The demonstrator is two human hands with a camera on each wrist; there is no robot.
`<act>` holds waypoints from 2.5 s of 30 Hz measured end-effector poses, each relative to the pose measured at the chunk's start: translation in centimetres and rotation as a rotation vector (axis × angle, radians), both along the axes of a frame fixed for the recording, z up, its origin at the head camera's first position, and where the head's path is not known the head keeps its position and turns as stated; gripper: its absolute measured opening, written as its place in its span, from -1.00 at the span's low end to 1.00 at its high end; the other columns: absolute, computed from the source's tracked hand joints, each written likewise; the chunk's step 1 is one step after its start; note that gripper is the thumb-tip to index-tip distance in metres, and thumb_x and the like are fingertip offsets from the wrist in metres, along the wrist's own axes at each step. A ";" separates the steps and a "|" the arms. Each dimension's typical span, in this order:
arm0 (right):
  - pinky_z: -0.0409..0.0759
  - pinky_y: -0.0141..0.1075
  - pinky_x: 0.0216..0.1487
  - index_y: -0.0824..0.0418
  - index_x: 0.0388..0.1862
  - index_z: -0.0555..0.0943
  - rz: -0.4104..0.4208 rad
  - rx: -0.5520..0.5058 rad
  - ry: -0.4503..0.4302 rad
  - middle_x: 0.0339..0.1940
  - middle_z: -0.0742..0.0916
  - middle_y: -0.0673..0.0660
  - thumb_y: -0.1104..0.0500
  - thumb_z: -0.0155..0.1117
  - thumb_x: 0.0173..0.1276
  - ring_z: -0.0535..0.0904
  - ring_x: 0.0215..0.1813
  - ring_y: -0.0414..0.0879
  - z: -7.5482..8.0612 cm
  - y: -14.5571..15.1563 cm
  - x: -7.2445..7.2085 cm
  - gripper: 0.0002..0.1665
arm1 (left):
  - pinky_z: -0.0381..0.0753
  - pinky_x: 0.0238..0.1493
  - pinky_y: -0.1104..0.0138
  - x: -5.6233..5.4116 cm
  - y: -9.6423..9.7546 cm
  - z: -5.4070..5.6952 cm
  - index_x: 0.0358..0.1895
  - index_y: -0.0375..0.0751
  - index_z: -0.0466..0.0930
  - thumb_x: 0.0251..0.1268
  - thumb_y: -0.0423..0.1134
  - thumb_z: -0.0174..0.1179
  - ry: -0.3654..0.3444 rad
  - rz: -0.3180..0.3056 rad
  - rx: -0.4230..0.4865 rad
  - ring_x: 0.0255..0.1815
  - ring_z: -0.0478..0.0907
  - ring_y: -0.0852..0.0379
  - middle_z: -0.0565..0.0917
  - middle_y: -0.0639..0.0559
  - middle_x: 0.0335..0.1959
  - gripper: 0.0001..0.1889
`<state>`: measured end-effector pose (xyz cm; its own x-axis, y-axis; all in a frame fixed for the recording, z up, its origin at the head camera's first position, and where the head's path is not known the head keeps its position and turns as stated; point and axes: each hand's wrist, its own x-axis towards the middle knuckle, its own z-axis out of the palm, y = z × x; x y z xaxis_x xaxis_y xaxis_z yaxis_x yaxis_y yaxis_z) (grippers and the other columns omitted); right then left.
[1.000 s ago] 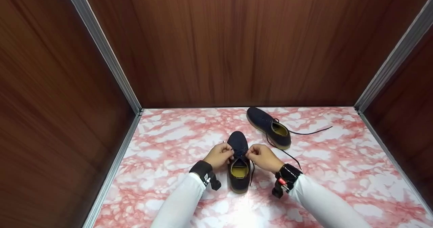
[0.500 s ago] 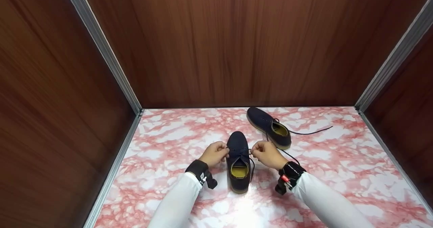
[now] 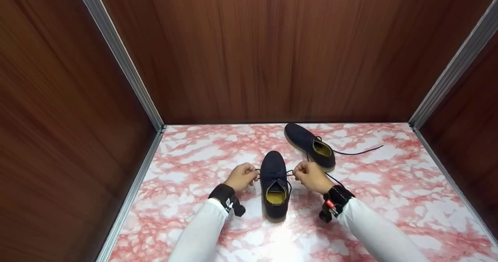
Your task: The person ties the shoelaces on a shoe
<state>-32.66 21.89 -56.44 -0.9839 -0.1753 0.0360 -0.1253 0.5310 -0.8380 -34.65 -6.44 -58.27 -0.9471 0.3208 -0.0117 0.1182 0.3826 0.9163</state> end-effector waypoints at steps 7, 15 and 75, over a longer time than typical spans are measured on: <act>0.50 -0.47 -0.45 0.32 -0.33 0.64 0.007 -0.053 -0.028 -0.48 0.71 0.05 0.34 0.23 0.36 0.53 -0.47 -0.26 0.0 -0.4 0.0 -0.92 | 0.51 -0.47 0.45 -0.1 0.4 0.4 -0.28 -0.24 0.58 0.48 -0.32 0.17 -0.015 0.003 0.035 -0.44 0.67 -0.12 0.71 0.00 -0.42 -0.89; 0.31 -0.47 -0.54 0.23 -0.46 0.62 0.085 0.038 0.043 -0.63 0.55 -0.13 0.17 0.42 0.40 0.39 -0.57 -0.31 0.4 -0.3 0.1 -0.75 | 0.54 -0.39 0.49 -0.2 0.7 2.3 -0.11 -0.34 0.60 0.34 -0.35 0.23 0.034 -0.111 -0.180 -0.50 0.54 0.31 0.62 0.10 -0.44 -0.86; 0.36 -0.28 -0.46 -0.03 -0.76 0.48 0.151 0.592 0.321 -0.76 0.46 -0.18 0.00 0.42 0.40 0.40 -0.59 -0.21 3.4 0.1 -0.5 -0.48 | 0.34 -0.39 0.39 -1.2 -0.1 5.6 -0.53 -0.13 0.59 0.59 -0.07 0.15 0.252 -0.295 -0.659 -0.57 0.33 0.25 0.43 0.24 -0.63 -0.59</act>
<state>-33.17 21.97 -53.08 -0.9038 -0.3894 0.1775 -0.4272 0.8450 -0.3216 -35.82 -6.54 -52.65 -0.8227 0.5622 -0.0836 0.4753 0.7611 0.4414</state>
